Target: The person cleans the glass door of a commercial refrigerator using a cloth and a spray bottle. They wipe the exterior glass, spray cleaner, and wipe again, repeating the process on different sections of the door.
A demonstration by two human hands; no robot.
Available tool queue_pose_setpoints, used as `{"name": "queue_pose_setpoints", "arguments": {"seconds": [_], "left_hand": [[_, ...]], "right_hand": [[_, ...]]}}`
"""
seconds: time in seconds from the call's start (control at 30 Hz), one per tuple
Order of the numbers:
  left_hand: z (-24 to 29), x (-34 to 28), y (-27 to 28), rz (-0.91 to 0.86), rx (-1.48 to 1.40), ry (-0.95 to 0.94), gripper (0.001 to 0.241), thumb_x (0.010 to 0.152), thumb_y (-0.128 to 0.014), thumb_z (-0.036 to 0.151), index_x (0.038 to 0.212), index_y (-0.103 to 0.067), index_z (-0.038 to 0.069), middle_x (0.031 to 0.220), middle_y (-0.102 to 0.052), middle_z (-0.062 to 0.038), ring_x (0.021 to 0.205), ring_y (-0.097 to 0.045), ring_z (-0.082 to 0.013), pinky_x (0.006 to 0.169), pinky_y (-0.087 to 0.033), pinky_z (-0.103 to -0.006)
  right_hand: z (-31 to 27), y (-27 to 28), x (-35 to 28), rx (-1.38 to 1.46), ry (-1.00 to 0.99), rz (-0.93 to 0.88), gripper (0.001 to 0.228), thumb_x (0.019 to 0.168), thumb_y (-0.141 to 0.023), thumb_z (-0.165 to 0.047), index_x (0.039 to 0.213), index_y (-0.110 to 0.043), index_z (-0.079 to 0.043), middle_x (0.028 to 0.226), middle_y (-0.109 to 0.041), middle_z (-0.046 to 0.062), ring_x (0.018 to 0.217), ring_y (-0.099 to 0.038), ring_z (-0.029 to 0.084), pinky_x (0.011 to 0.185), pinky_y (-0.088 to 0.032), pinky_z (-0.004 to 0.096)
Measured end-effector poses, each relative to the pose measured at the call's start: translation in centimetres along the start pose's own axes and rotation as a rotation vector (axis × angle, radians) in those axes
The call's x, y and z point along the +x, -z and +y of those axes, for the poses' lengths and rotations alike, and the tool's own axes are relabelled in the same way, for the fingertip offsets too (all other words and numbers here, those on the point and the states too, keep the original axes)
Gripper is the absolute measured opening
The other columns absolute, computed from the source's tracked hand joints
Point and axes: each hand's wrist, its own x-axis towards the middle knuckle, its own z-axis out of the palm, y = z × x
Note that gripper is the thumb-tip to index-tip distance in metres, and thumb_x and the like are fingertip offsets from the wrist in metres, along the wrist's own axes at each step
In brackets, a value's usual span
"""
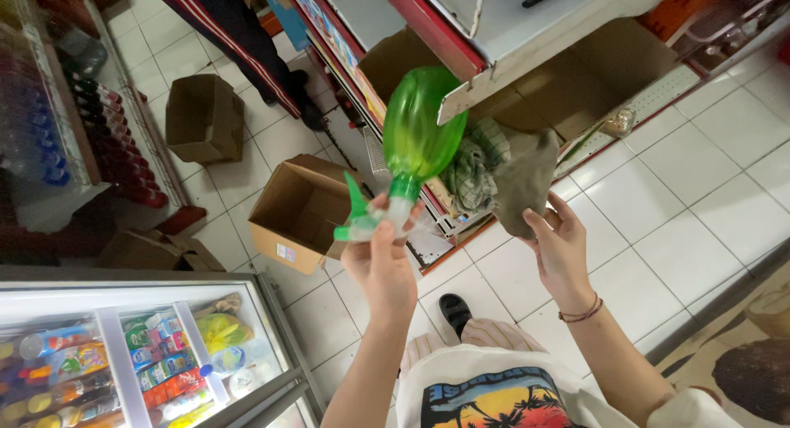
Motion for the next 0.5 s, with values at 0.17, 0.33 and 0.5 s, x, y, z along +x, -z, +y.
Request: {"name": "queue_pose_setpoints", "arguments": {"seconds": [0.17, 0.33, 0.5], "left_hand": [[-1.7, 1.3, -2.0, -0.023, 0.200, 0.049, 0.032, 0.100, -0.061, 0.002, 0.128, -0.059, -0.013, 0.120, -0.069, -0.021, 0.106, -0.073, -0.0298, 0.090, -0.061, -0.0379], [-2.6, 2.5, -3.6, -0.028, 0.252, 0.133, 0.031, 0.098, -0.064, 0.002, 0.125, -0.061, -0.012, 0.112, -0.071, -0.018, 0.100, -0.075, -0.0262, 0.078, -0.058, -0.0312], [-1.6, 2.7, -4.6, -0.030, 0.543, 0.062, 0.025, 0.095, -0.070, 0.006, 0.116, -0.064, -0.007, 0.086, -0.072, -0.008, 0.066, -0.067, -0.0104, 0.058, -0.054, -0.0251]], "right_hand": [[-1.3, -1.0, -0.8, 0.024, 0.005, 0.017, 0.048, 0.097, -0.059, 0.003, 0.142, -0.046, 0.012, 0.115, -0.070, 0.018, 0.098, -0.074, 0.022, 0.084, -0.064, 0.036], [-2.3, -1.6, -1.0, 0.060, 0.013, -0.001, 0.044, 0.097, -0.057, 0.004, 0.139, -0.045, 0.011, 0.115, -0.070, 0.020, 0.097, -0.074, 0.026, 0.083, -0.065, 0.040], [-2.4, -1.6, -1.3, 0.084, 0.008, 0.004, 0.044, 0.097, -0.057, 0.003, 0.139, -0.045, 0.010, 0.116, -0.069, 0.019, 0.098, -0.073, 0.025, 0.082, -0.065, 0.040]]}}
